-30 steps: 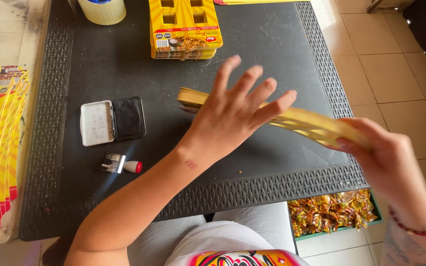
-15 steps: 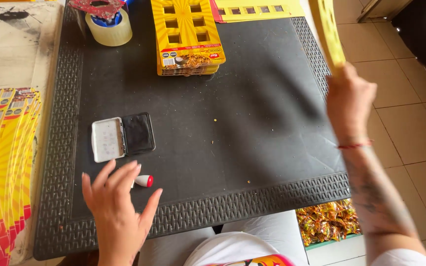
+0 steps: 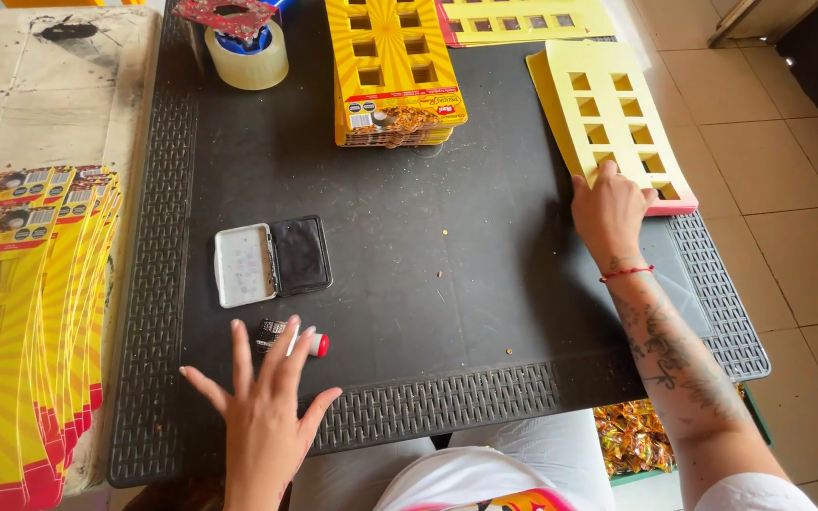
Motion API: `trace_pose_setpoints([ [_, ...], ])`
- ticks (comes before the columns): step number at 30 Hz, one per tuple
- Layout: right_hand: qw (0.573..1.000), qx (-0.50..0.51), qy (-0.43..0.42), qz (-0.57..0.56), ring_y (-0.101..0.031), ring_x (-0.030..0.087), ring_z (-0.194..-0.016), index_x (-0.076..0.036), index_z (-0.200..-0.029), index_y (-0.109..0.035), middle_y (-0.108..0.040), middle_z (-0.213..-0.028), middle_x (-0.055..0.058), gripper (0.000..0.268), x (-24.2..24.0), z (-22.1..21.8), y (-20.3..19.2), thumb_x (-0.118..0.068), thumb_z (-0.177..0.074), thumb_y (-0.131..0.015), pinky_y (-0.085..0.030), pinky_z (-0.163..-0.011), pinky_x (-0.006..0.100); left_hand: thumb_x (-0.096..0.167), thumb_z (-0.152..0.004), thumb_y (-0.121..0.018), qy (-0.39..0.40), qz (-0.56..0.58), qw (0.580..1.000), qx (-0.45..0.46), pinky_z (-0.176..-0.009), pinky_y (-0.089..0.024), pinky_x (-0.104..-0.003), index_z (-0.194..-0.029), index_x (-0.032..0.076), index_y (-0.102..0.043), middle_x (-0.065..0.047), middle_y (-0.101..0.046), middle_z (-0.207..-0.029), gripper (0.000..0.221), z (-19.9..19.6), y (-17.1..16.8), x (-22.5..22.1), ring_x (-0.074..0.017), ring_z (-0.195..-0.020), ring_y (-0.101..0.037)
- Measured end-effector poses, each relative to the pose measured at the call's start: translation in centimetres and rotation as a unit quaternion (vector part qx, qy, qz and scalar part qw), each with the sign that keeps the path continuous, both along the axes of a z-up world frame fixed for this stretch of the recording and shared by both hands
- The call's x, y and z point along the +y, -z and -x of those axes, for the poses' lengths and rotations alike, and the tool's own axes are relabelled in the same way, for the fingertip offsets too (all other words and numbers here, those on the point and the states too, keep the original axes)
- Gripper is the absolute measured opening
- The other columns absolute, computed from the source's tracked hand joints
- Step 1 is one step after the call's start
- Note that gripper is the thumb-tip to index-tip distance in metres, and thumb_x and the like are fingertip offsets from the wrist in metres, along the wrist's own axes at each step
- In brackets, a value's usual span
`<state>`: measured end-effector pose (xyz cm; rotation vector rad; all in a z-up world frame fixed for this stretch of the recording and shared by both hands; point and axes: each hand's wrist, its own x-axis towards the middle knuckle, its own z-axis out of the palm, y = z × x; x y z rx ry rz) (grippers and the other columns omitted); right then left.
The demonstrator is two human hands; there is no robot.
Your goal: The person prepares cardboard packaging templates by folding them along pre-scored lines and applying clear tape using a handheld dispenser to secure the shape. The person handles multiple yellow templates, stacking them on a table and using a stamp before taping individual pieces.
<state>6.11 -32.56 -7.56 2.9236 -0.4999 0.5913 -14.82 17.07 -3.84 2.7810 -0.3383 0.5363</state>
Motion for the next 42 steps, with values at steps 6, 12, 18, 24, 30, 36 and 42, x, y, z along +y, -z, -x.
trace_pose_setpoints([
  [6,0.978,-0.032,-0.04,-0.2,-0.062,0.023,-0.07,-0.002,-0.096,-0.073,-0.07,-0.057,0.002,0.016,-0.7,2.1,-3.4,-0.014,-0.088,-0.065,-0.048,-0.065,0.037,0.045,-0.085,-0.069,0.055,-0.03,0.998,0.004,-0.1,0.006,-0.091,-0.134,0.038,-0.065,0.018,-0.063,-0.138,0.05,-1.6,-0.8,-1.4,-0.0328,-0.154,-0.035],
  [12,0.983,-0.046,-0.052,-0.173,-0.067,0.033,-0.08,-0.002,-0.12,-0.074,-0.072,-0.066,-0.001,0.041,-2.3,2.9,-3.7,-0.032,-0.094,-0.082,-0.049,-0.08,0.044,0.024,-0.09,-0.073,0.019,-0.01,1.0,-0.013,-0.109,0.012,-0.084,-0.115,0.036,-0.074,0.02,-0.07,-0.118,0.027,-2.3,-0.7,-0.6,-0.0314,-0.145,-0.051],
  [18,0.981,-0.065,-0.084,-0.163,-0.073,0.029,-0.084,-0.007,-0.118,-0.077,-0.077,-0.08,0.005,0.044,-2.2,3.0,-3.2,-0.031,-0.084,-0.089,-0.051,-0.074,0.043,0.023,-0.094,-0.073,-0.044,-0.018,0.999,-0.018,-0.113,0.005,-0.082,-0.115,0.031,-0.077,0.016,-0.072,-0.116,0.023,-3.2,-1.7,1.7,-0.0293,-0.14,-0.053],
  [24,0.98,-0.12,-0.098,-0.122,-0.072,0.024,-0.074,-0.003,-0.12,-0.079,-0.076,-0.075,0.002,0.046,-2.5,3.2,-2.7,-0.025,-0.082,-0.093,-0.052,-0.069,0.041,0.032,-0.081,-0.081,0.035,-0.086,0.995,-0.044,-0.106,-0.001,-0.088,-0.137,0.024,-0.069,0.008,-0.067,-0.139,0.058,-8.0,-3.2,0.0,-0.0348,-0.147,-0.047],
  [30,0.98,-0.161,-0.087,-0.083,-0.069,0.027,-0.066,-0.006,-0.113,-0.081,-0.074,-0.072,0.006,0.045,-3.3,3.3,-2.4,-0.031,-0.08,-0.096,-0.051,-0.064,0.041,0.024,-0.092,-0.066,0.154,-0.13,0.979,-0.004,-0.102,0.002,-0.091,-0.138,0.031,-0.066,0.006,-0.064,-0.144,0.047,-12.8,-1.6,-0.7,-0.0393,-0.154,-0.033],
  [36,0.962,-0.145,-0.084,-0.214,-0.073,0.021,-0.075,-0.009,-0.108,-0.077,-0.077,-0.079,0.003,0.037,-2.9,3.6,-2.2,-0.026,-0.08,-0.095,-0.051,-0.069,0.04,0.028,-0.102,-0.054,0.141,-0.154,0.978,-0.009,-0.11,0.001,-0.088,-0.141,0.033,-0.065,0.008,-0.065,-0.145,0.041,-14.5,0.4,4.1,-0.0326,-0.15,-0.048],
  [42,0.952,-0.156,-0.103,-0.242,-0.073,0.022,-0.072,-0.005,-0.123,-0.07,-0.073,-0.077,0.002,0.051,-1.9,3.8,-2.8,-0.013,-0.08,-0.096,-0.045,-0.079,0.033,0.028,-0.108,-0.051,0.145,-0.166,0.975,-0.009,-0.127,-0.012,-0.075,-0.142,0.033,-0.062,0.011,-0.059,-0.153,0.036,-16.6,1.9,9.1,-0.0245,-0.147,-0.052],
])
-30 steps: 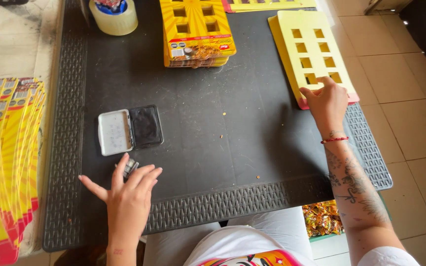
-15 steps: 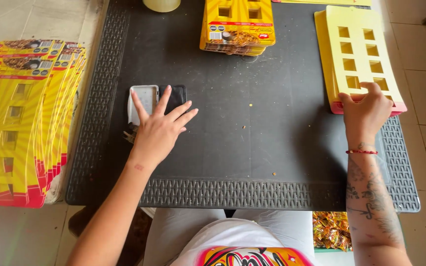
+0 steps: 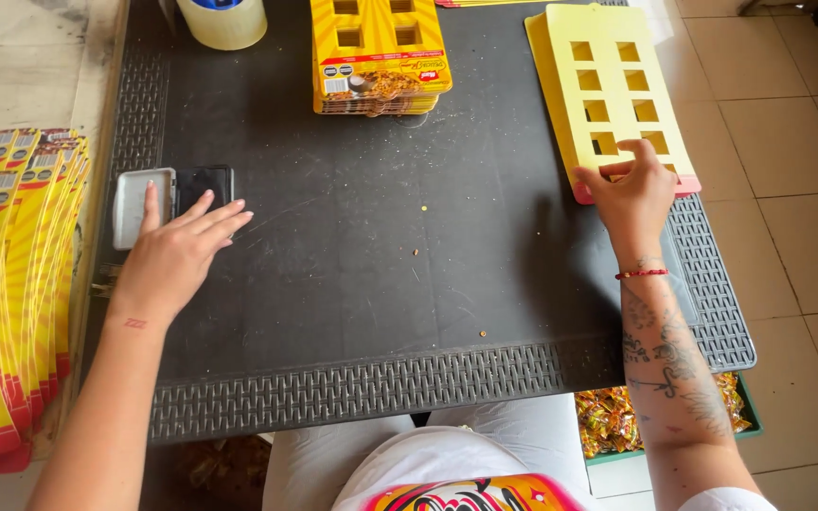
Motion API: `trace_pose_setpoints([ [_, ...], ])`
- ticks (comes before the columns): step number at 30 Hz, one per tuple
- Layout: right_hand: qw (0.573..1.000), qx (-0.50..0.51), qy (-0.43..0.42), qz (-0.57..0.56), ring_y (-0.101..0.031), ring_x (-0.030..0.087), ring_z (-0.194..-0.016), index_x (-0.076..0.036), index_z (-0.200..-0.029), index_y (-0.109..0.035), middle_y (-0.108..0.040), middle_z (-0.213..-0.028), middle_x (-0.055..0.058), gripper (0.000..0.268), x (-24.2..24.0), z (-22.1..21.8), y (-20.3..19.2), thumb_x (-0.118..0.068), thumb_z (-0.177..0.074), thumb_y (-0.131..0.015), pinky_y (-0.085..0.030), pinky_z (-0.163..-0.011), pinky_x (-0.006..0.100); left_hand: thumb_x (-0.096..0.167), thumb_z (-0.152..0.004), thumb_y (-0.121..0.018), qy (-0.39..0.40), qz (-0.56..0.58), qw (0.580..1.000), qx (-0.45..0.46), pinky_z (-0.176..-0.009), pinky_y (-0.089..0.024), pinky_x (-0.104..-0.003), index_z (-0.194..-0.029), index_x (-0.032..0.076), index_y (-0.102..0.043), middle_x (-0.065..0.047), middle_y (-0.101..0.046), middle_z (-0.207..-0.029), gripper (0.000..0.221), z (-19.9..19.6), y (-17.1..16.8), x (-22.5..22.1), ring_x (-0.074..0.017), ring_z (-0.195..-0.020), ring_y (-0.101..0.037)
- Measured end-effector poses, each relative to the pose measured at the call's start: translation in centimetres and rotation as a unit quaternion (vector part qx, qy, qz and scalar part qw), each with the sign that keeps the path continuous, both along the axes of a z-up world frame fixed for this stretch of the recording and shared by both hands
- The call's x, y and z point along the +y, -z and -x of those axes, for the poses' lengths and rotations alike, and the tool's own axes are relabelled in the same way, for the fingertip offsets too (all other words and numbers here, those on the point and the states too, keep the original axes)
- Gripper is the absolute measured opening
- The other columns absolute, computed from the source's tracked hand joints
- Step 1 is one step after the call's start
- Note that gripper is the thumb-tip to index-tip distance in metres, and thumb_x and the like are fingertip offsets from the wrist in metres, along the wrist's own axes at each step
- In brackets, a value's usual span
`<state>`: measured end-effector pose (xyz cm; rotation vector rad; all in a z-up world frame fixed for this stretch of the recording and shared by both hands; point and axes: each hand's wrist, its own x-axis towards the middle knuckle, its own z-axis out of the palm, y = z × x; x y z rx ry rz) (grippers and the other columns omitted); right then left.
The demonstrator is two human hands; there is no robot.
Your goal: The person prepares cardboard packaging templates by folding them along pre-scored lines and applying clear tape using a handheld dispenser to secure the shape. The person handles multiple yellow templates, stacking them on a table and using a stamp before taping individual pieces.
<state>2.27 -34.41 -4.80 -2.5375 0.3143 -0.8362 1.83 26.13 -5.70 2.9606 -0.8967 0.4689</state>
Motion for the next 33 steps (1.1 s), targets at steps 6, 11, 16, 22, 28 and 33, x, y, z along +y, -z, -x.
trace_pose_setpoints([
  [6,0.999,0.031,0.015,0.005,-0.069,0.022,-0.074,-0.009,-0.111,-0.069,-0.075,-0.075,-0.004,0.053,0.3,0.1,-0.4,-0.028,-0.069,-0.095,-0.048,-0.077,0.037,0.024,-0.099,-0.06,-0.008,-0.016,1.0,-0.001,-0.124,-0.017,-0.073,-0.148,0.025,-0.059,0.005,-0.063,-0.147,0.049,1.2,-3.9,-3.3,-0.0328,-0.146,-0.052],
  [11,0.999,-0.006,0.034,0.037,-0.069,0.015,-0.07,-0.008,-0.117,-0.077,-0.076,-0.076,-0.004,0.043,0.5,0.3,-1.0,-0.021,-0.078,-0.092,-0.051,-0.073,0.031,0.016,-0.103,-0.063,0.013,0.097,0.995,-0.036,-0.123,-0.013,-0.074,-0.139,0.017,-0.068,-0.003,-0.068,-0.145,0.037,2.6,-6.2,-7.3,-0.0402,-0.147,-0.052],
  [16,0.984,-0.173,0.022,0.046,-0.075,0.018,-0.069,-0.007,-0.105,-0.066,-0.078,-0.087,0.006,0.039,1.1,1.8,-4.1,-0.002,-0.081,-0.097,-0.055,-0.068,0.033,0.013,-0.102,-0.069,0.057,0.128,0.986,-0.09,-0.12,-0.016,-0.075,-0.134,0.015,-0.072,-0.003,-0.071,-0.139,0.032,3.4,-9.4,-11.3,-0.0397,-0.143,-0.056],
  [22,0.952,-0.295,-0.077,-0.038,-0.075,0.038,-0.098,0.008,-0.111,-0.056,-0.066,-0.101,0.023,0.043,4.0,10.4,-8.4,0.028,-0.092,-0.089,-0.059,-0.08,0.041,0.015,-0.102,-0.069,0.077,0.225,0.966,-0.1,-0.122,-0.02,-0.073,-0.134,0.014,-0.066,-0.004,-0.065,-0.14,0.032,8.3,-12.1,-14.8,-0.0399,-0.141,-0.052],
  [28,0.93,-0.272,-0.147,-0.197,-0.072,0.032,-0.109,0.001,-0.119,-0.05,-0.067,-0.109,0.024,0.048,6.8,19.7,-6.1,0.018,-0.093,-0.087,-0.059,-0.092,0.034,0.036,-0.098,-0.062,0.056,0.48,0.869,0.104,-0.126,-0.032,-0.055,-0.142,0.006,-0.051,-0.013,-0.056,-0.149,0.054,13.6,-11.2,-16.1,-0.0362,-0.148,-0.046],
  [33,0.961,-0.203,-0.16,-0.096,-0.065,0.029,-0.093,0.002,-0.097,-0.059,-0.071,-0.1,0.017,0.035,13.9,21.0,-5.8,-0.003,-0.081,-0.09,-0.052,-0.093,0.04,0.081,-0.085,-0.056,0.1,0.621,0.66,0.41,-0.121,-0.034,-0.048,-0.158,0.006,-0.028,-0.018,-0.04,-0.163,0.108,15.3,-6.6,-20.5,-0.0327,-0.15,-0.043],
])
